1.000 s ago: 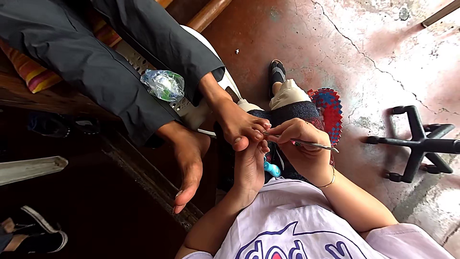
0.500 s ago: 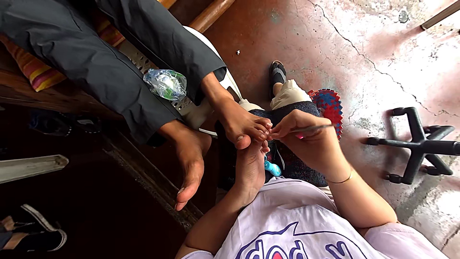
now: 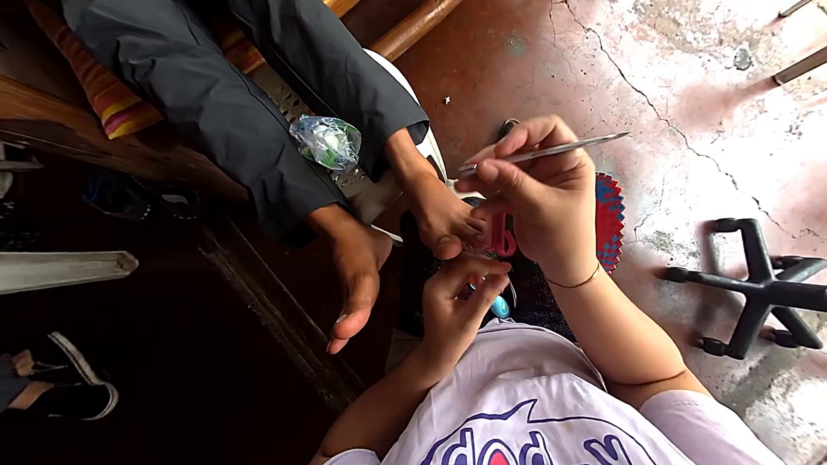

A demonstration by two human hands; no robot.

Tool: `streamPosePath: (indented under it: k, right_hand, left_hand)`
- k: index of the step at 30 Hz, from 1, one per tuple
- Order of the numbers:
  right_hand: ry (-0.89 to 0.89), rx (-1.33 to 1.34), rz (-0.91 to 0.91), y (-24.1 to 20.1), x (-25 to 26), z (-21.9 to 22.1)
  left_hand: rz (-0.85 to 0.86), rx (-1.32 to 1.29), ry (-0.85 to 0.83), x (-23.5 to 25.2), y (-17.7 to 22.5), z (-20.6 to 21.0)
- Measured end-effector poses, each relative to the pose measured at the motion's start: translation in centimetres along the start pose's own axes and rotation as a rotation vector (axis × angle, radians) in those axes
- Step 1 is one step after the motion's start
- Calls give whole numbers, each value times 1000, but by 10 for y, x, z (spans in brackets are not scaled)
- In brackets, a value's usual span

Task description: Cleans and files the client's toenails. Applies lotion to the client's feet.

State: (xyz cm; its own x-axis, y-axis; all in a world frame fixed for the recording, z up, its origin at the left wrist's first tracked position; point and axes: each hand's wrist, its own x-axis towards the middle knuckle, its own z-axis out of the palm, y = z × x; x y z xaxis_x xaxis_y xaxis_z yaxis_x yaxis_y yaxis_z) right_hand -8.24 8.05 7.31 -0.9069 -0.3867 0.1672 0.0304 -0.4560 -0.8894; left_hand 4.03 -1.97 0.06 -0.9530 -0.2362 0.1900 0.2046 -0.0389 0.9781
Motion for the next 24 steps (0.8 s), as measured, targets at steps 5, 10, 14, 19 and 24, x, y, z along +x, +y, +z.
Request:
streamPosePath:
  k: [5,10,14,19,24]
  right_hand:
    - [115,-261,-61,34,18,-38]
    - [18,8,25,1,-4,-12]
    - [-21,-189,-126,24,11,-15]
    - [-33,-80,-90,5,2,-13]
    - [-61,-395,-131,6,-26,-40]
  left_hand:
    - [159,40,162,-8,11,-18]
    - [-625,-460,20,6,24,-26]
    - [-857,-731,-147,35,25,-23]
    - [-964,-711,21,49,27,-5]
    - [-938,-660,115,49,21,1]
